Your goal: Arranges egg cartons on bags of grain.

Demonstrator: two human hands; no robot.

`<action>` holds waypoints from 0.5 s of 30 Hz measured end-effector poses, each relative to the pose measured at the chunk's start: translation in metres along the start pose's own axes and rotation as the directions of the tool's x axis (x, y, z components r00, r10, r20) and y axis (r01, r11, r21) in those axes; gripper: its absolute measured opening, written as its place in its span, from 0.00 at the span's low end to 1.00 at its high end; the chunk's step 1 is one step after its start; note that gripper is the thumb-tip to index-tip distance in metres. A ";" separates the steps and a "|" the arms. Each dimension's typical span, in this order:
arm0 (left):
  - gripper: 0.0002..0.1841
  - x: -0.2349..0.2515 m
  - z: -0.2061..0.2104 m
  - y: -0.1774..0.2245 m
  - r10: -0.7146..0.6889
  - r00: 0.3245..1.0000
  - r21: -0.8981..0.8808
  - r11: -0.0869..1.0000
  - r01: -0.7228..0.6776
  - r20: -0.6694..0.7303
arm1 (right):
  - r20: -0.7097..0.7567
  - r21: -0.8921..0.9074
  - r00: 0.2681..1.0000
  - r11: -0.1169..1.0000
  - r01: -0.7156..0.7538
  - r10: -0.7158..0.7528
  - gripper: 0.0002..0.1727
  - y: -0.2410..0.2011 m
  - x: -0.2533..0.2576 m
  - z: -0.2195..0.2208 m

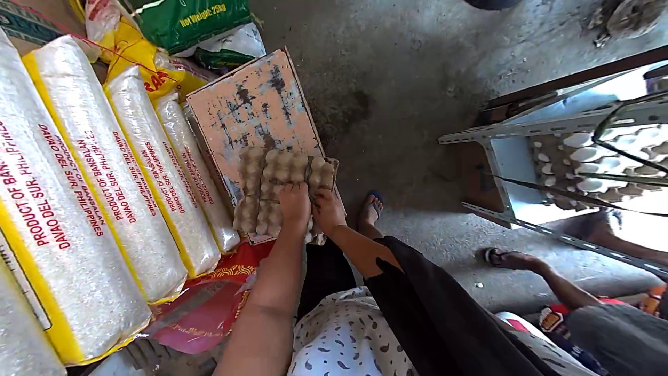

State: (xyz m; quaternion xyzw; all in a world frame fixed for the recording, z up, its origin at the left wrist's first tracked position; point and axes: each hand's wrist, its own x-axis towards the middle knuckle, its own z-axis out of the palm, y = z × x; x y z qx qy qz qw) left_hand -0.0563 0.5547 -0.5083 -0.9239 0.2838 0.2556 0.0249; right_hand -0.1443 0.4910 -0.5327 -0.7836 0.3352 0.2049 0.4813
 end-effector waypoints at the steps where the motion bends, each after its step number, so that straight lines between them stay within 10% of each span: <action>1: 0.12 -0.001 -0.001 0.002 -0.001 0.999 0.012 1.000 0.001 0.034 | 0.005 -0.011 1.000 1.000 -0.019 0.019 0.15 -0.001 -0.001 -0.001; 15: 0.21 0.019 -0.003 -0.013 -0.182 0.928 -0.488 0.809 0.329 0.325 | 0.052 0.058 0.992 0.992 -0.114 0.111 0.14 -0.008 0.004 -0.006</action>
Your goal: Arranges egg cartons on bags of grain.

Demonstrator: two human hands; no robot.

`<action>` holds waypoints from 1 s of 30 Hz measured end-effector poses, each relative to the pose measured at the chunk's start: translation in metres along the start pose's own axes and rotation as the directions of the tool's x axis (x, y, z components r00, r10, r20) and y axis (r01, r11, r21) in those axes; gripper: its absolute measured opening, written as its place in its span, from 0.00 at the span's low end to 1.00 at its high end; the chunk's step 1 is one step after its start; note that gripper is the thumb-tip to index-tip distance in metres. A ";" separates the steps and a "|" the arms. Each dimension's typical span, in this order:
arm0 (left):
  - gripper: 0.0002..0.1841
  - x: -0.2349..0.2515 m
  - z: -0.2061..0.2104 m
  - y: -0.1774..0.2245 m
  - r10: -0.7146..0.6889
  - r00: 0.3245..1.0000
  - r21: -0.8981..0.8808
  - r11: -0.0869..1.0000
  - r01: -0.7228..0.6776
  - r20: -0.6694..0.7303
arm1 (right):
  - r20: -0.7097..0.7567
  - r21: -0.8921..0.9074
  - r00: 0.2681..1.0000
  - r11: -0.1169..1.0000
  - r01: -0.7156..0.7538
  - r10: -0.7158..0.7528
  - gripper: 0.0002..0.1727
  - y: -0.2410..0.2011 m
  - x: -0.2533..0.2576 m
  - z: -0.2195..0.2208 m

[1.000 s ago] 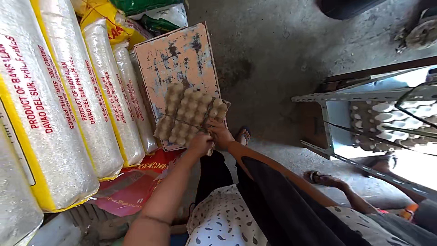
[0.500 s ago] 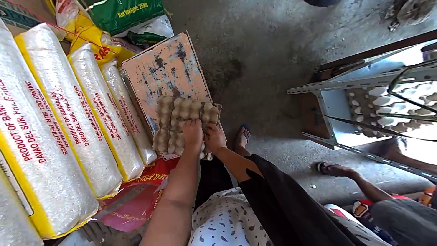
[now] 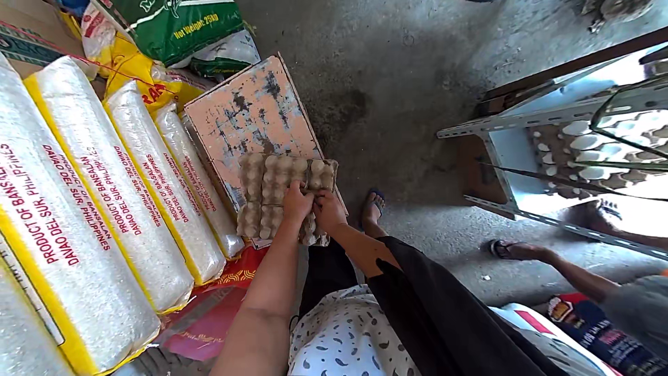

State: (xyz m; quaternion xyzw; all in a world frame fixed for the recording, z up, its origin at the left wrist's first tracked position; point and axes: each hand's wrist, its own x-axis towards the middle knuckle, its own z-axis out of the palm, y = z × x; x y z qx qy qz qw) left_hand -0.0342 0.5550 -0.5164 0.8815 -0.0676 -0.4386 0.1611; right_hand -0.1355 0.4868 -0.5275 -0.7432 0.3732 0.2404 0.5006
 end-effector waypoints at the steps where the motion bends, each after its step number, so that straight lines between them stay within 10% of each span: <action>1: 0.21 -0.002 -0.002 0.003 -0.005 1.000 0.029 1.000 0.005 -0.003 | 0.005 -0.008 1.000 1.000 0.013 -0.013 0.14 0.002 0.001 0.000; 8: 0.15 -0.029 -0.032 0.004 0.019 0.998 0.272 0.962 -0.034 0.059 | 0.107 -0.321 0.934 0.877 0.357 -0.341 0.15 0.008 0.012 -0.008; 14: 0.13 -0.067 -0.052 -0.040 -0.053 0.981 0.222 0.975 0.010 0.187 | 0.413 -0.421 0.539 0.370 0.828 -0.734 0.11 -0.003 0.060 -0.023; 19: 0.14 -0.061 -0.052 -0.062 -0.084 0.978 0.238 0.970 0.037 0.191 | 0.429 -0.307 0.300 0.175 0.935 -0.852 0.10 0.017 0.102 -0.009; 30: 0.15 -0.079 -0.042 -0.146 -0.053 0.969 0.063 0.997 0.038 0.241 | 0.415 -0.276 0.326 0.224 0.935 -0.849 0.13 0.017 0.108 -0.019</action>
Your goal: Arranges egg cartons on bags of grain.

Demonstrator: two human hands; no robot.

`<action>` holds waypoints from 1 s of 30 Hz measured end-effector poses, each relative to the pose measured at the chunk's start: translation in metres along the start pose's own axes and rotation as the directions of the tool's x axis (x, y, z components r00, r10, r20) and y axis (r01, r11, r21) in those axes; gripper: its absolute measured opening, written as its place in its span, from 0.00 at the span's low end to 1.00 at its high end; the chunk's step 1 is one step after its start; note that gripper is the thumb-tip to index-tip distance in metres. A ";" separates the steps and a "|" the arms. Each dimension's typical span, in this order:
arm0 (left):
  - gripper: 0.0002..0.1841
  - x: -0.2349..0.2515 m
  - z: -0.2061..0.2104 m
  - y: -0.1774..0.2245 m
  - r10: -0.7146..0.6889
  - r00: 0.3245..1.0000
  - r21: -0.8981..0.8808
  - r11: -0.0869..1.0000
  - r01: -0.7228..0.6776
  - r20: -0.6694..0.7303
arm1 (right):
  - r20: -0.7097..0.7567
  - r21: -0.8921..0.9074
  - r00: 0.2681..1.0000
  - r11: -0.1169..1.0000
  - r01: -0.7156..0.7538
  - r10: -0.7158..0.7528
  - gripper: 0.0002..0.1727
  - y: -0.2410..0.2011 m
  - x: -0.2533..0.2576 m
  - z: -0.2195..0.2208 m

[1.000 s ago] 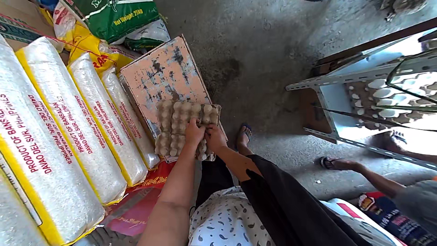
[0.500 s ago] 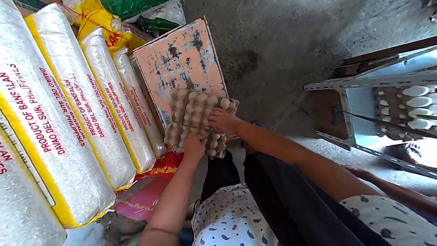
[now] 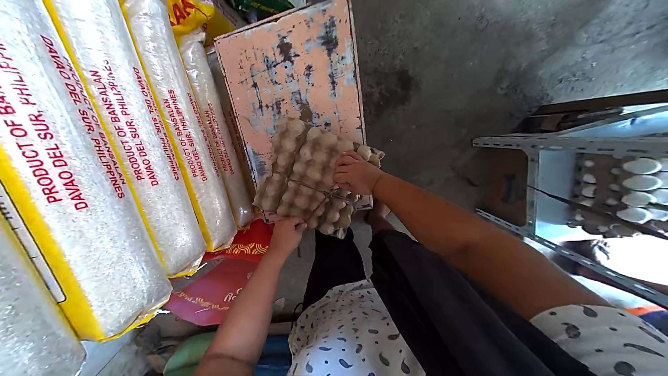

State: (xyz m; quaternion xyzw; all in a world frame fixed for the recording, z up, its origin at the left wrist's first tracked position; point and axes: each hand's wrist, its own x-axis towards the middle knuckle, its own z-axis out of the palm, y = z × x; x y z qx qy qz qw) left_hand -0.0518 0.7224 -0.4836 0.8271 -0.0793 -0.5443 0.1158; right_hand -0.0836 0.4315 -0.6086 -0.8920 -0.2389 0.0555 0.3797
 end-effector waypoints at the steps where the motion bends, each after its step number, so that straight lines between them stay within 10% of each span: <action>1: 0.15 -0.005 -0.005 0.003 0.010 1.000 0.007 1.000 -0.010 -0.028 | -0.007 0.019 0.999 0.999 -0.032 0.033 0.12 -0.007 0.000 -0.004; 8: 0.16 -0.018 -0.015 0.028 -0.011 0.977 0.294 0.953 0.075 -0.214 | 0.181 -0.186 0.941 0.949 -0.253 0.287 0.25 -0.095 0.040 0.009; 16: 0.12 0.026 0.020 0.081 -0.295 0.854 -0.388 0.914 0.121 -0.429 | 0.538 -0.155 0.507 0.670 -0.726 0.674 0.19 -0.098 0.085 -0.038; 22: 0.12 0.043 0.036 0.087 -0.534 0.775 -0.776 0.624 0.091 -0.338 | 0.541 0.010 0.548 0.647 -0.762 0.637 0.23 -0.067 0.072 -0.029; 30: 0.20 0.041 0.048 0.107 -0.522 0.818 -0.921 0.389 -0.021 -0.239 | 0.528 0.139 0.539 0.559 -0.817 0.657 0.21 -0.055 0.057 -0.018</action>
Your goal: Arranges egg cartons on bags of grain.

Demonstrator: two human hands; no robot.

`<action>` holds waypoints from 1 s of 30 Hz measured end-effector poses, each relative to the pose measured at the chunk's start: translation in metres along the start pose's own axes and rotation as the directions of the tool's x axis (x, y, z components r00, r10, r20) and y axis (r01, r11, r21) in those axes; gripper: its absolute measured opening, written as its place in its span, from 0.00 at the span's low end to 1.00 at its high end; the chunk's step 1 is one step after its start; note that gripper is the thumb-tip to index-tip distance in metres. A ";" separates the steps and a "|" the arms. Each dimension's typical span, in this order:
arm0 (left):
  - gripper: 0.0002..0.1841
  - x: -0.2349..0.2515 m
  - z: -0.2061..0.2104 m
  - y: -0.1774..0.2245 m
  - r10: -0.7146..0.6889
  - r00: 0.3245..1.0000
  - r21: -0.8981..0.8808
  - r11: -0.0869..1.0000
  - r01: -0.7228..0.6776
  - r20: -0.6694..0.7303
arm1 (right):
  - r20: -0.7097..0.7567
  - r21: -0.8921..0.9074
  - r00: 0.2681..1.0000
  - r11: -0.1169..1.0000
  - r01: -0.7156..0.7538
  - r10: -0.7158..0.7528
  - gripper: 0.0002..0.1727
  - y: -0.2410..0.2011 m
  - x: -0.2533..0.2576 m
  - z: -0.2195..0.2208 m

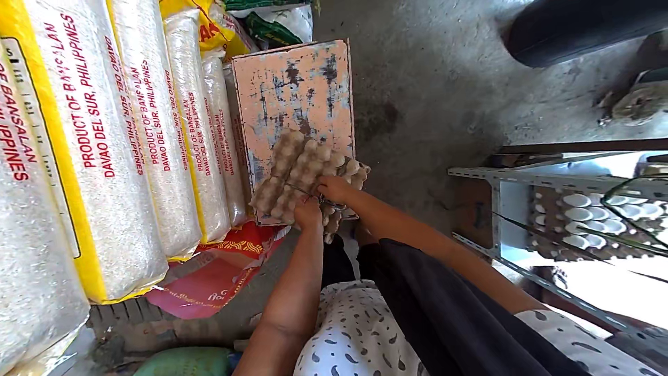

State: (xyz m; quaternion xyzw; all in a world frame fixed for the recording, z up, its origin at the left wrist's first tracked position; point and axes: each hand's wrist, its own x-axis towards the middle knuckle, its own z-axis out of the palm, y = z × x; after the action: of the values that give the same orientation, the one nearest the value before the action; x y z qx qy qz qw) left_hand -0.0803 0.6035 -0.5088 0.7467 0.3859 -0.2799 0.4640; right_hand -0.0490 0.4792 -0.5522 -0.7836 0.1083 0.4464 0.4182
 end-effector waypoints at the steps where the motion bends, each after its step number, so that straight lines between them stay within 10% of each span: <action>1: 0.23 0.001 0.003 0.000 -0.007 1.000 -0.071 0.997 0.007 -0.006 | -0.002 0.014 1.000 1.000 0.017 -0.017 0.22 0.004 0.001 0.001; 3: 0.26 0.004 0.008 0.000 -0.039 0.999 -0.156 0.987 0.034 -0.029 | -0.216 -0.050 0.950 0.974 0.221 -0.226 0.24 0.030 0.006 0.022; 4: 0.26 0.006 0.011 0.000 -0.061 0.997 -0.191 0.980 0.053 -0.036 | -0.501 -0.149 0.769 0.915 0.375 -0.397 0.26 0.051 0.020 0.048; 6: 0.21 0.006 0.015 0.005 -0.113 0.992 -0.256 0.962 0.096 -0.051 | -0.112 0.095 0.990 0.991 0.098 -0.087 0.23 0.018 -0.001 0.009; 23: 0.23 0.002 -0.007 -0.009 -0.110 0.994 -0.265 0.958 0.110 0.013 | -0.154 0.114 0.988 0.993 0.000 0.017 0.16 0.002 -0.012 0.008; 25: 0.14 -0.012 -0.021 -0.027 -0.069 0.992 -0.124 0.989 0.082 0.104 | -0.335 0.015 0.938 0.994 0.105 -0.094 0.15 0.002 -0.008 0.022; 30: 0.17 -0.061 -0.027 -0.043 0.120 0.920 0.447 0.846 -0.291 0.372 | 0.045 -0.334 0.998 0.942 -0.024 0.041 0.23 -0.072 -0.017 0.009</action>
State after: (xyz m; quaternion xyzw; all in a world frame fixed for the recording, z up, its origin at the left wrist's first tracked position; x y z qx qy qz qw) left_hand -0.1479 0.6198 -0.4705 0.8200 0.1347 -0.4379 0.3431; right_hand -0.0252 0.5272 -0.5006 -0.8295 0.0333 0.4850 0.2750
